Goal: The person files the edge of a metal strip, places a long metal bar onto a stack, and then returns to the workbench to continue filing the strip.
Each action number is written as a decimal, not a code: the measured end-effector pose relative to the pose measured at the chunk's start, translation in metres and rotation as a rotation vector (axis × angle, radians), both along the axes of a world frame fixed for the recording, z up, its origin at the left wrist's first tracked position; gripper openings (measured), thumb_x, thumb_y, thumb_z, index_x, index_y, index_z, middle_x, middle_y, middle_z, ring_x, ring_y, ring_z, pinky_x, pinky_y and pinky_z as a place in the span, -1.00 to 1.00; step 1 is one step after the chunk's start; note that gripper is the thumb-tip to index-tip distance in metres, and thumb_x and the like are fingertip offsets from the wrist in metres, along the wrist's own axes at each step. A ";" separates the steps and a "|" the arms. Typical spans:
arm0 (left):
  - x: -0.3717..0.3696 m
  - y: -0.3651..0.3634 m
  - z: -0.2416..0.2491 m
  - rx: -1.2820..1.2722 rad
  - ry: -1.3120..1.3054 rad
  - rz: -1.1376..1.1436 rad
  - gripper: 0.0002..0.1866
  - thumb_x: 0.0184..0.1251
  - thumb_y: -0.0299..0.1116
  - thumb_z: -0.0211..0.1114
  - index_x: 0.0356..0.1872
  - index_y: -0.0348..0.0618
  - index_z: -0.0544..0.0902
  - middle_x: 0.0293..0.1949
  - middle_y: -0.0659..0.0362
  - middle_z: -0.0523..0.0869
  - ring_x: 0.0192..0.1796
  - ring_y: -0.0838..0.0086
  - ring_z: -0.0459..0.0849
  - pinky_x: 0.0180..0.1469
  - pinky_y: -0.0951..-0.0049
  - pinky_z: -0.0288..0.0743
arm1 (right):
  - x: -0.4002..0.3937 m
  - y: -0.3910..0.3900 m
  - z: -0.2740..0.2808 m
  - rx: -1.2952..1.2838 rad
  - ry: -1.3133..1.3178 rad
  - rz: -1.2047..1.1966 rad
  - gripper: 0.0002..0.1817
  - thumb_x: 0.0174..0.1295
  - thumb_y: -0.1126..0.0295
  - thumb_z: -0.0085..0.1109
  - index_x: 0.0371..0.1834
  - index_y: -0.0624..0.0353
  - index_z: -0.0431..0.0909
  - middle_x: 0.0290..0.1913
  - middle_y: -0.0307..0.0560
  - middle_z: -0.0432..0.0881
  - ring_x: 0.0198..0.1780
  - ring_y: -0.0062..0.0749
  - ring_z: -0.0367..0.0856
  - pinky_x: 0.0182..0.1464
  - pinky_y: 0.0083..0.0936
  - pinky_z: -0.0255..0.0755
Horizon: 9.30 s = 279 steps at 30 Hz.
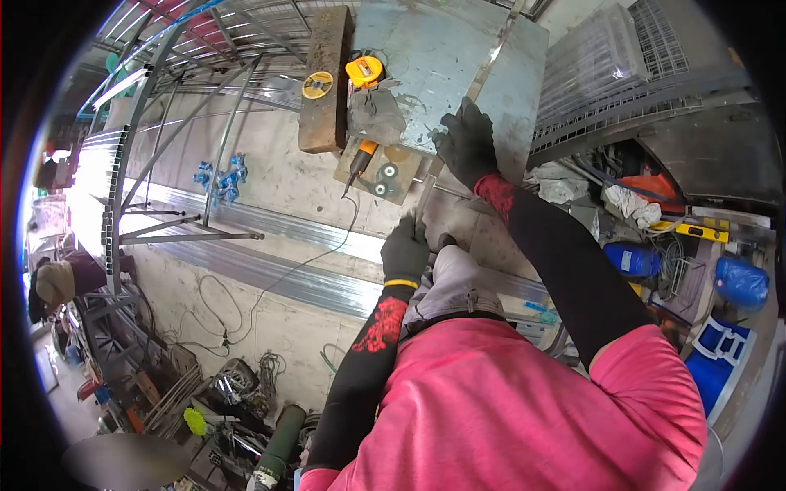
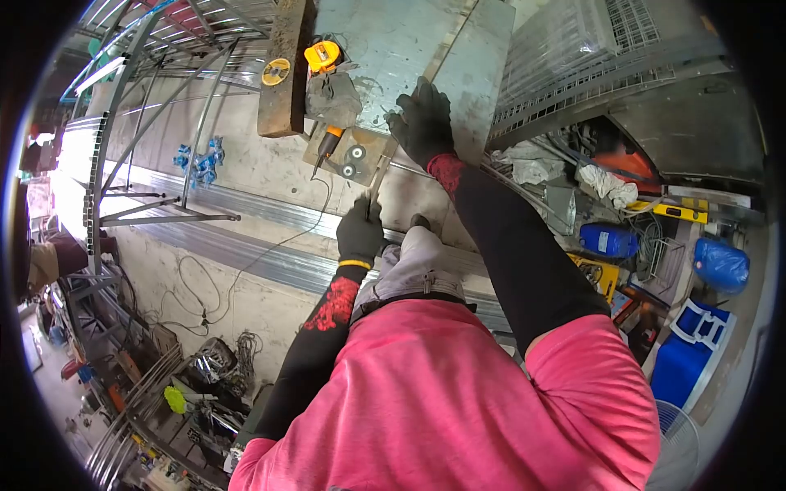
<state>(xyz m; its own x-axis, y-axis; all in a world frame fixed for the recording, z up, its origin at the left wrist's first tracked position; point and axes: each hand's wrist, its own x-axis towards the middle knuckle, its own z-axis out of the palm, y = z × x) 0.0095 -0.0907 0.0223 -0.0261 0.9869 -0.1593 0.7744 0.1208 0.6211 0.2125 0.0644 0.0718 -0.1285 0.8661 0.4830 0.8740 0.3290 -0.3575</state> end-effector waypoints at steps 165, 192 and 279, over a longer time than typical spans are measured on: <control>0.082 0.022 0.000 0.065 -0.028 0.165 -0.69 0.53 -0.05 0.28 -0.01 -0.04 0.75 -0.29 -0.18 0.79 -0.15 -0.24 0.77 -0.13 -0.15 0.63 | 0.030 -0.015 -0.017 -0.023 -0.136 0.058 -0.57 0.28 0.24 0.32 0.19 0.11 0.76 0.51 0.44 0.39 0.39 0.50 0.37 0.50 0.26 0.19; 0.027 -0.027 -0.001 0.076 -0.067 0.128 -0.78 0.52 -0.14 0.34 -0.05 0.00 0.78 -0.33 -0.03 0.83 -0.26 -0.09 0.82 -0.20 -0.09 0.67 | 0.033 -0.013 -0.021 -0.041 -0.104 0.054 -0.58 0.27 0.27 0.30 0.17 0.17 0.75 0.51 0.44 0.38 0.38 0.48 0.37 0.48 0.26 0.20; 0.044 -0.066 -0.050 0.391 -0.257 0.341 -0.68 0.49 0.00 0.29 -0.17 -0.04 0.72 -0.38 -0.01 0.78 -0.27 -0.05 0.80 -0.19 -0.06 0.64 | 0.031 -0.002 -0.046 -0.230 -0.054 0.040 -0.42 0.49 0.09 0.00 0.38 0.26 0.62 0.55 0.40 0.32 0.60 0.27 0.30 0.58 -0.01 0.21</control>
